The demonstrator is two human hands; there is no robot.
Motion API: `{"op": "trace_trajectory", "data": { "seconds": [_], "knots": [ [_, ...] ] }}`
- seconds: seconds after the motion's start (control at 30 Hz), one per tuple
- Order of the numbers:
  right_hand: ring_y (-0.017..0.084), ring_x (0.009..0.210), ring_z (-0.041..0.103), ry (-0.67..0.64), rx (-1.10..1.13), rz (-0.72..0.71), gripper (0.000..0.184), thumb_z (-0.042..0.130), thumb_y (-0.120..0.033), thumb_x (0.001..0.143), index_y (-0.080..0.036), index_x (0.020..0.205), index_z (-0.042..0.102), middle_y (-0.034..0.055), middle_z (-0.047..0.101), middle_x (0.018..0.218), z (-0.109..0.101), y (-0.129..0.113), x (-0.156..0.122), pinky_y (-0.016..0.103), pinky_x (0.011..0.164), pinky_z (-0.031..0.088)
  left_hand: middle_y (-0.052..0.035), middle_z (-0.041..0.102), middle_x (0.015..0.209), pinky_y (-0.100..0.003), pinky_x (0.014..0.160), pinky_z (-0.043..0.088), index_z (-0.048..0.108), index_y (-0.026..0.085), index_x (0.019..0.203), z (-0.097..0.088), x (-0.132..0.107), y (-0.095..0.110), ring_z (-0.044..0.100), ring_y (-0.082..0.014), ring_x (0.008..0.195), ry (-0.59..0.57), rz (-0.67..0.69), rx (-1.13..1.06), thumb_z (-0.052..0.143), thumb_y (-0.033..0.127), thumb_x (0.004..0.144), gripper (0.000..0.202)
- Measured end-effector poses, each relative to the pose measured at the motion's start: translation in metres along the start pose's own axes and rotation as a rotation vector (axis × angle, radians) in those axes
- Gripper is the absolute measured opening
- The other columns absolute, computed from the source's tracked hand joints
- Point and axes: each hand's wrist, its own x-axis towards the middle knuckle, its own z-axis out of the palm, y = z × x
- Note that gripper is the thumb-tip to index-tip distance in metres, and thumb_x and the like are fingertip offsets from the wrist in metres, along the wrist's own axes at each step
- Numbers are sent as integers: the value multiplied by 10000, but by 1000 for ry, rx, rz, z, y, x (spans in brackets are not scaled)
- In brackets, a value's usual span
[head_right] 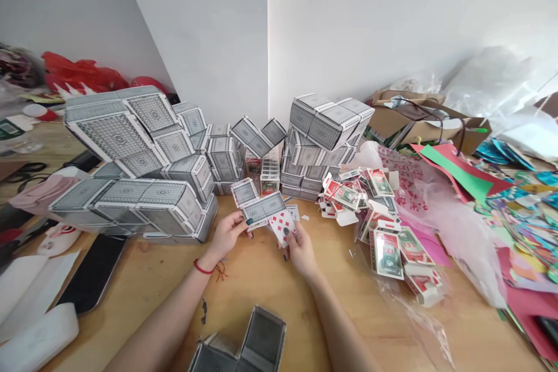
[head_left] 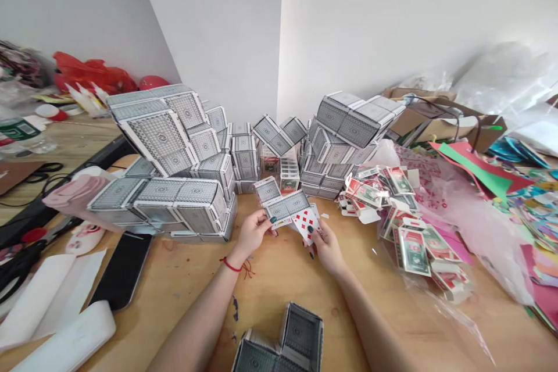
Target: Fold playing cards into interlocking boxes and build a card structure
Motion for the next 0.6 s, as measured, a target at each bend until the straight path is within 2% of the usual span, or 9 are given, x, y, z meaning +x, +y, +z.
{"op": "trace_trajectory", "data": {
  "seconds": [0.17, 0.43, 0.53, 0.6],
  "knots": [
    [62, 306, 374, 34, 20, -31, 194, 442, -401, 785, -213, 785, 396, -47, 552, 543, 1, 6, 2, 196, 309, 291, -14, 591, 602, -260, 515, 461, 548, 119, 752, 5, -3, -1, 558, -126, 492, -39, -30, 42, 559, 322, 705, 209],
    [62, 322, 386, 53, 47, -59, 210, 444, -412, 794, -212, 831, 390, -38, 561, 569, 1, 6, 2, 194, 323, 303, 2, 582, 555, -245, 504, 460, 532, 123, 682, 14, -7, -7, 568, -125, 476, -109, -81, 87, 556, 291, 708, 171],
    [58, 323, 373, 75, 81, -63, 218, 466, -414, 784, -217, 820, 380, -41, 568, 566, 0, 3, 3, 183, 322, 291, -2, 586, 548, -238, 504, 453, 547, 120, 692, 15, -10, -5, 563, -122, 478, -111, -78, 87, 564, 295, 707, 176],
    [52, 315, 341, 99, 123, -56, 225, 497, -408, 769, -217, 798, 383, -50, 556, 534, -3, 0, 4, 171, 310, 252, -25, 616, 597, -249, 547, 463, 576, 112, 729, 16, -13, -2, 577, -131, 525, -154, -71, 66, 578, 299, 700, 189]
  ]
}}
